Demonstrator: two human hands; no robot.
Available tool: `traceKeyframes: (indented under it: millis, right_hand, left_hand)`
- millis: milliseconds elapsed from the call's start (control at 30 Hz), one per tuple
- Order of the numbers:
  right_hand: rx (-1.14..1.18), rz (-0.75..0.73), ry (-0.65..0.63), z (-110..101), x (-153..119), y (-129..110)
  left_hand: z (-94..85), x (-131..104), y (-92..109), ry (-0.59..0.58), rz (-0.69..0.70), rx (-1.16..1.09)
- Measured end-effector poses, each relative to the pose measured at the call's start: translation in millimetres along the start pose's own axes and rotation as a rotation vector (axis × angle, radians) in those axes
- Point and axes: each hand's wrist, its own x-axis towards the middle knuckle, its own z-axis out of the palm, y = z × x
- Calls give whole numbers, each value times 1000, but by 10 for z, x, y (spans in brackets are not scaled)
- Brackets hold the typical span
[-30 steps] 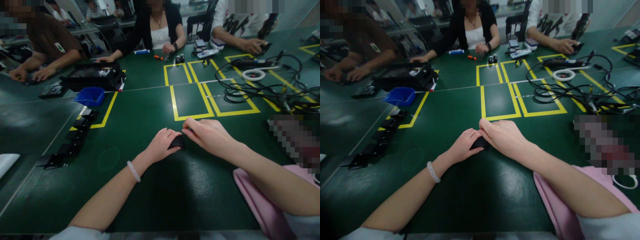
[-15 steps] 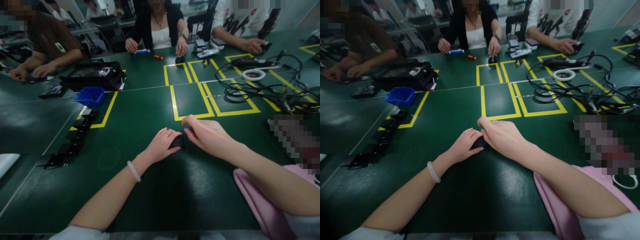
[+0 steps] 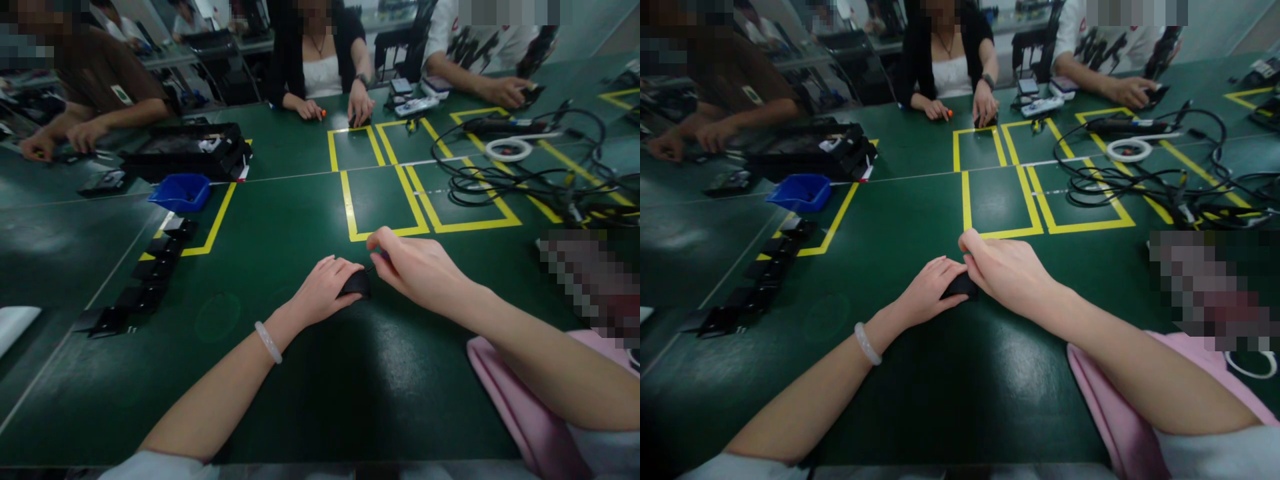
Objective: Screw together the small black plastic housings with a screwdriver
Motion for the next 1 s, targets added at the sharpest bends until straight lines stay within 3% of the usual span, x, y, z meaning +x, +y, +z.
traceKeyframes:
  millis: [233,567,867,1000]
  right_hand:
    - [-13,-14,-79,-36,10,-8]
    - [-10,6,-44,-16,2,5]
    - [-13,1,-86,-46,9,-12]
    - [5,11,-38,-21,5,-4]
  left_hand:
    - [8,-2,-2,3,-3,-3]
    - [-20,1,13,-5,2,-7]
    - [20,-3,-9,10,-1,4]
    - [8,-2,-9,-1,-5,-3]
